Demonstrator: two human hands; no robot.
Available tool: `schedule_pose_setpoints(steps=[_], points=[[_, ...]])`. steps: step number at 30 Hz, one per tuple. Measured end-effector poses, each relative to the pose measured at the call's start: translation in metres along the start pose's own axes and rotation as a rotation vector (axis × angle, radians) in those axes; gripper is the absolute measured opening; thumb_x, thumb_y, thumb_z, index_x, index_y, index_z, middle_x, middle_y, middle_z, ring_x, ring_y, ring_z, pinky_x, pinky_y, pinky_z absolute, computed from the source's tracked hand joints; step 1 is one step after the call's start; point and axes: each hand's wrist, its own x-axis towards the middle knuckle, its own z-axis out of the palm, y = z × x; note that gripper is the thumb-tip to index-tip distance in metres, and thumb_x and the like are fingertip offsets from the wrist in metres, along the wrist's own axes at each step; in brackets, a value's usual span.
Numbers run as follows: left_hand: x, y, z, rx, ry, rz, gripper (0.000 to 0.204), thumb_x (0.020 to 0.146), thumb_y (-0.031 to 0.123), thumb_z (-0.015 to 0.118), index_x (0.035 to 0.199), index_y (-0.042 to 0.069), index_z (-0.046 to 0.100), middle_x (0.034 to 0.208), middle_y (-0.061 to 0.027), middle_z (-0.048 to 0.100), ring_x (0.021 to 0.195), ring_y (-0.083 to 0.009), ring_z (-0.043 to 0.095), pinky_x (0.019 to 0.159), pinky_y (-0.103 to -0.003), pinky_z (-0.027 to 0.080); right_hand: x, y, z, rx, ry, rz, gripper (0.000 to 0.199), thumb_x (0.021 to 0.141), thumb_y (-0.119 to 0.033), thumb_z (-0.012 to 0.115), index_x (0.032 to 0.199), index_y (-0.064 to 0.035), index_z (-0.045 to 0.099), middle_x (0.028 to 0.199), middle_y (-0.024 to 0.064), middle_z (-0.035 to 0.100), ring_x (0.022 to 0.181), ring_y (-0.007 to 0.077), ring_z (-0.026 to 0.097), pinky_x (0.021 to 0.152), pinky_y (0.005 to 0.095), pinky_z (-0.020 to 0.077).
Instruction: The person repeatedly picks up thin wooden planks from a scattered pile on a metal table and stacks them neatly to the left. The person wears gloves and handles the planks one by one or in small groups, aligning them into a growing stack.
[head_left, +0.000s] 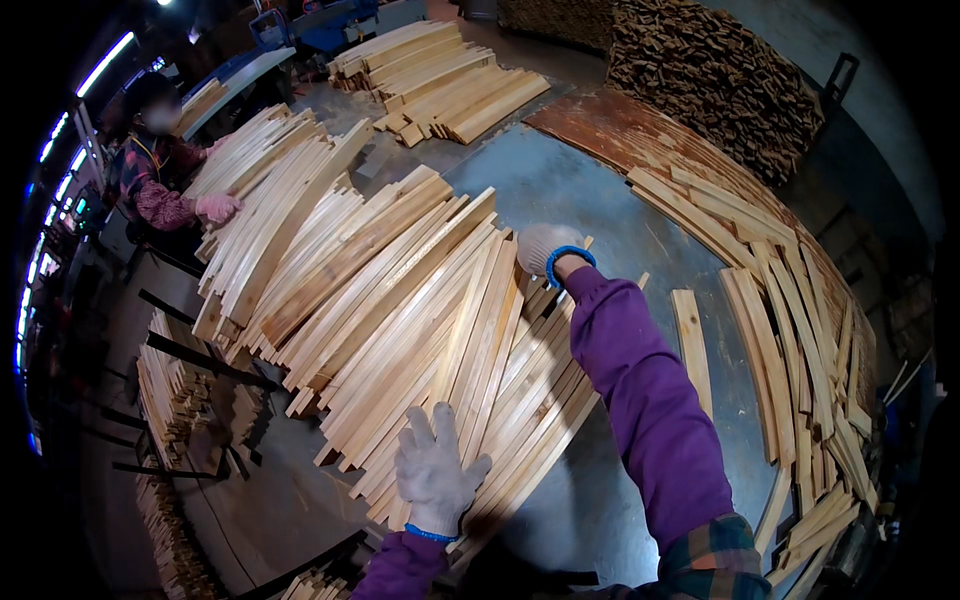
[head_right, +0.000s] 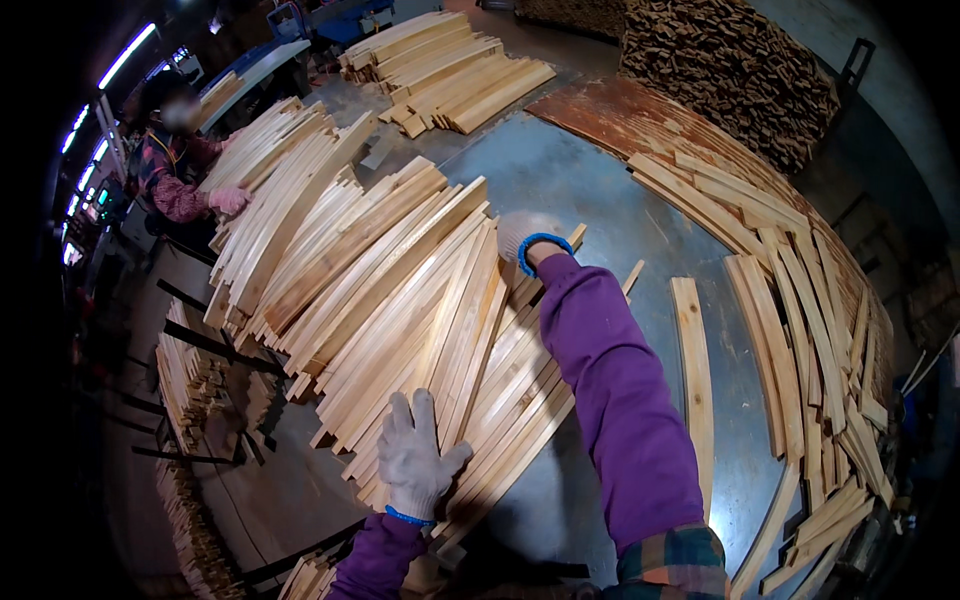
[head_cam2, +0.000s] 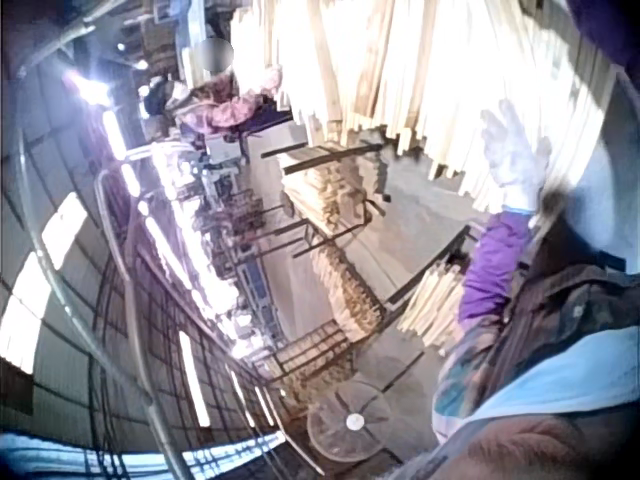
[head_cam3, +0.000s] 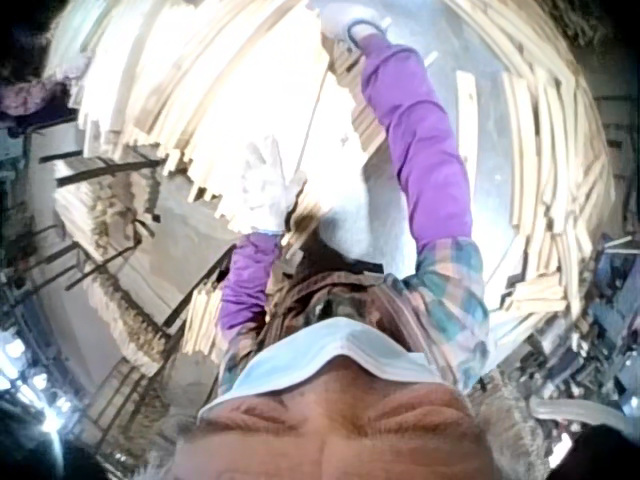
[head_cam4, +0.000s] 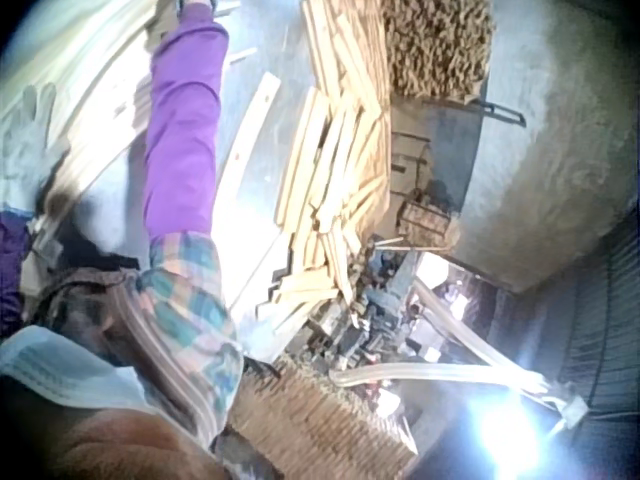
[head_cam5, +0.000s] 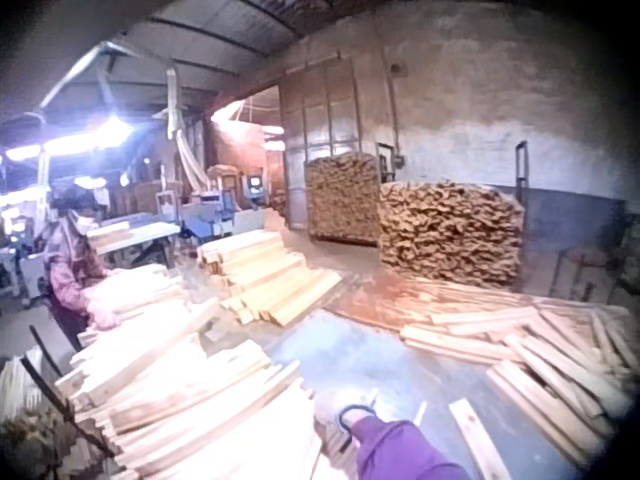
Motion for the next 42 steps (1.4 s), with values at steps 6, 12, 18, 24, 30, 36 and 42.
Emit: schedule_pose_setpoints(steps=[6, 12, 18, 24, 30, 36, 42], points=[[0.002, 0.002, 0.000, 0.005, -0.009, 0.032, 0.093, 0.069, 0.047, 0.082, 0.141, 0.003, 0.044, 0.127, -0.0260, 0.047, 0.103, -0.0418, 0.054, 0.083, -0.053, 0.049, 0.008, 0.039, -0.008, 0.642, -0.325, 0.018, 0.028, 0.094, -0.013, 0.056, 0.088, 0.0019, 0.078, 0.075, 0.0128, 0.075, 0.051, 0.0219, 0.063, 0.048, 0.0372, 0.0501], [-0.003, -0.006, 0.010, 0.021, 0.094, 0.094, 0.079, 0.078, 0.047, 0.077, 0.139, 0.004, 0.050, 0.129, -0.0282, 0.048, 0.105, -0.0434, 0.053, 0.085, -0.053, 0.047, -0.050, 0.020, -0.037, 1.277, -0.150, -0.192, 0.023, 0.093, -0.014, 0.063, 0.078, -0.0003, 0.075, 0.068, 0.0063, 0.070, 0.048, 0.0193, 0.056, 0.048, 0.0337, 0.0452], [0.003, 0.006, 0.018, 0.019, 0.172, 0.156, 0.063, 0.082, 0.048, 0.073, 0.133, 0.013, 0.062, 0.115, -0.0218, 0.048, 0.101, -0.0406, 0.053, 0.080, -0.051, 0.048, -0.004, 0.058, 0.024, 0.022, 0.059, -0.272, 0.024, 0.092, -0.022, 0.062, 0.093, -0.0051, 0.079, 0.089, 0.0133, 0.076, 0.073, 0.0288, 0.072, 0.064, 0.0411, 0.0571], [0.001, 0.002, 0.009, 0.090, 0.072, 0.090, 0.070, 0.081, 0.049, 0.081, 0.137, 0.014, 0.057, 0.120, -0.0208, 0.046, 0.103, -0.0351, 0.051, 0.084, -0.047, 0.048, -0.028, 0.003, 0.001, 0.181, -0.039, 0.103, 0.026, 0.092, -0.016, 0.063, 0.109, -0.0048, 0.080, 0.109, 0.0196, 0.077, 0.099, 0.0401, 0.075, 0.076, 0.0562, 0.0593], [-0.001, 0.000, 0.006, 0.124, 0.077, 0.085, 0.087, 0.072, 0.060, 0.084, 0.138, 0.013, 0.055, 0.115, -0.0199, 0.046, 0.100, -0.0333, 0.052, 0.082, -0.046, 0.048, -0.025, -0.015, -0.007, 0.062, -0.076, 0.058, 0.027, 0.094, -0.019, 0.062, 0.111, -0.0082, 0.081, 0.110, 0.0170, 0.078, 0.099, 0.0380, 0.076, 0.073, 0.0575, 0.0588], [0.002, 0.004, 0.009, 0.118, 0.047, 0.083, 0.086, 0.075, 0.060, 0.083, 0.140, 0.012, 0.053, 0.119, -0.0220, 0.047, 0.103, -0.0355, 0.052, 0.084, -0.047, 0.048, -0.002, 0.032, 0.012, 0.246, -0.033, -0.173, 0.028, 0.086, -0.023, 0.061, 0.091, -0.0010, 0.078, 0.088, 0.0214, 0.075, 0.075, 0.0365, 0.074, 0.064, 0.0460, 0.0561], [-0.003, -0.004, 0.015, -0.051, 0.114, 0.126, 0.063, 0.080, 0.043, 0.081, 0.130, 0.010, 0.061, 0.121, -0.0204, 0.048, 0.104, -0.0343, 0.051, 0.083, -0.048, 0.047, -0.031, 0.043, -0.043, 0.835, -0.182, 0.038, 0.012, 0.085, -0.006, 0.064, 0.081, 0.0005, 0.073, 0.072, 0.0124, 0.072, 0.048, 0.0191, 0.058, 0.044, 0.0350, 0.0441]])
